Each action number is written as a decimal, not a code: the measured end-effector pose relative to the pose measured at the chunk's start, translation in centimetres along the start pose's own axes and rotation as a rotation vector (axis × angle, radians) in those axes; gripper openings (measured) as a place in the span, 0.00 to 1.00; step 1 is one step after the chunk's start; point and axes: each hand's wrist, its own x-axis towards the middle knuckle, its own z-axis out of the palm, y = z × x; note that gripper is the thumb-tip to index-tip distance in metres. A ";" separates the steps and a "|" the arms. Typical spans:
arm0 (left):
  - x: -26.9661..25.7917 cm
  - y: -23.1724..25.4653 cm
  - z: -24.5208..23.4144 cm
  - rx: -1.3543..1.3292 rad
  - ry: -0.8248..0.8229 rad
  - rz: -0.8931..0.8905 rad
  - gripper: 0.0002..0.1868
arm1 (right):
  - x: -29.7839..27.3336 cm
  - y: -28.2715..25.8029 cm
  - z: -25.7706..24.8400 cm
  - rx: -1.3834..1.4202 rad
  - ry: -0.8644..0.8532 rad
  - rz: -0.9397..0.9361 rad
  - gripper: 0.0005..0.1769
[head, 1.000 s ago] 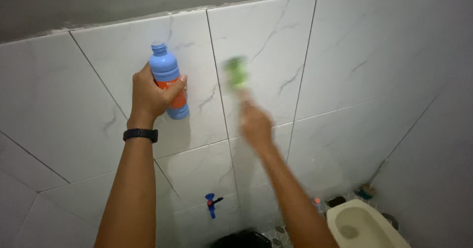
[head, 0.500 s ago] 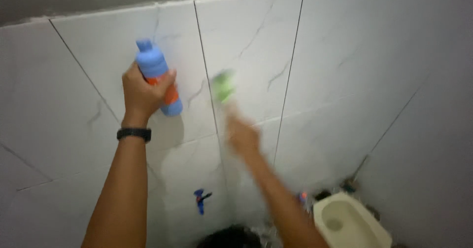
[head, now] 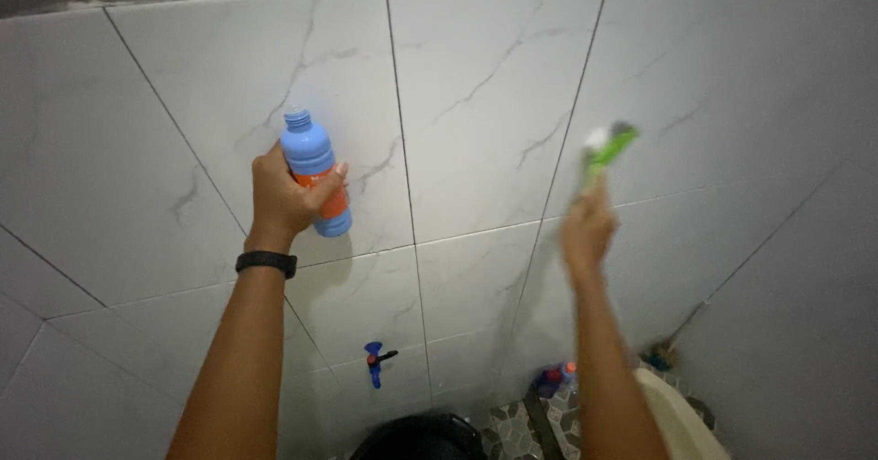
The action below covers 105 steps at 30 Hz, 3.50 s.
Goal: Scrubbing bathroom wall tiles with a brush and cleaning solution.
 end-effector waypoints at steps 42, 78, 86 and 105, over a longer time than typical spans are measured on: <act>-6.1 -4.6 5.2 0.168 0.027 -0.079 0.27 | -15.3 -9.4 11.3 -0.012 -0.125 -0.548 0.35; -5.8 -3.7 3.8 0.025 -0.030 0.001 0.22 | -9.4 -13.1 8.9 -0.044 0.029 -0.568 0.33; -6.1 -3.6 4.0 0.038 -0.004 -0.026 0.23 | -25.6 7.5 12.9 -0.245 -0.371 -0.269 0.32; -5.8 -4.6 3.9 0.101 -0.140 -0.088 0.25 | -24.5 10.8 10.0 -0.256 -0.467 -0.053 0.30</act>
